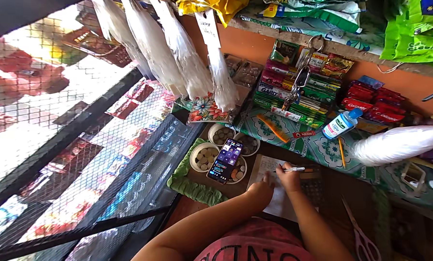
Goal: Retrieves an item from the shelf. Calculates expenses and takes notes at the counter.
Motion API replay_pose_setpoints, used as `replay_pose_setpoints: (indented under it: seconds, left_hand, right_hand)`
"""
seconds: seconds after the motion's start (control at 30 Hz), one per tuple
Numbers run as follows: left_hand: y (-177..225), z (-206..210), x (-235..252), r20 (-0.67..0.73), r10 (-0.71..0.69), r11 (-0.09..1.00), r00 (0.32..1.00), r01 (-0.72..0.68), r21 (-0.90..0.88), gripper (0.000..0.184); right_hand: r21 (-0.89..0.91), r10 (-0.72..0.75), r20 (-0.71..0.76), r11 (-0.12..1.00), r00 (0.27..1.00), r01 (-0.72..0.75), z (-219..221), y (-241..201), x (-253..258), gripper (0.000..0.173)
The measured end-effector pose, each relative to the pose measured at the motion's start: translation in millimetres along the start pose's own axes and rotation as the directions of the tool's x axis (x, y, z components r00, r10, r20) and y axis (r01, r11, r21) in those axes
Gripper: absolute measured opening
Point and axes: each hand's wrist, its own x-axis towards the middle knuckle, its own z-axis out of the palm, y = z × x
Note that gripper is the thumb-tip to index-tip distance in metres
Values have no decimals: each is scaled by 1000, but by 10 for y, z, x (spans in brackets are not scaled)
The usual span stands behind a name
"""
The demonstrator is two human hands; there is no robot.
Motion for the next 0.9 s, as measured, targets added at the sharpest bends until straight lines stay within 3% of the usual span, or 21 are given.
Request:
replay_pose_setpoints:
  seconds: [0.37, 0.9]
  left_hand:
    - [-8, 18, 7, 5, 9, 1000, 1000, -9, 19, 92]
    - [-9, -3, -8, -2, 8, 1000, 1000, -8, 12, 91]
  right_hand:
    - [51, 52, 10, 997, 999, -53, -17, 26, 27, 33]
    - [-86, 12, 19, 996, 1000, -10, 5, -5, 10, 32]
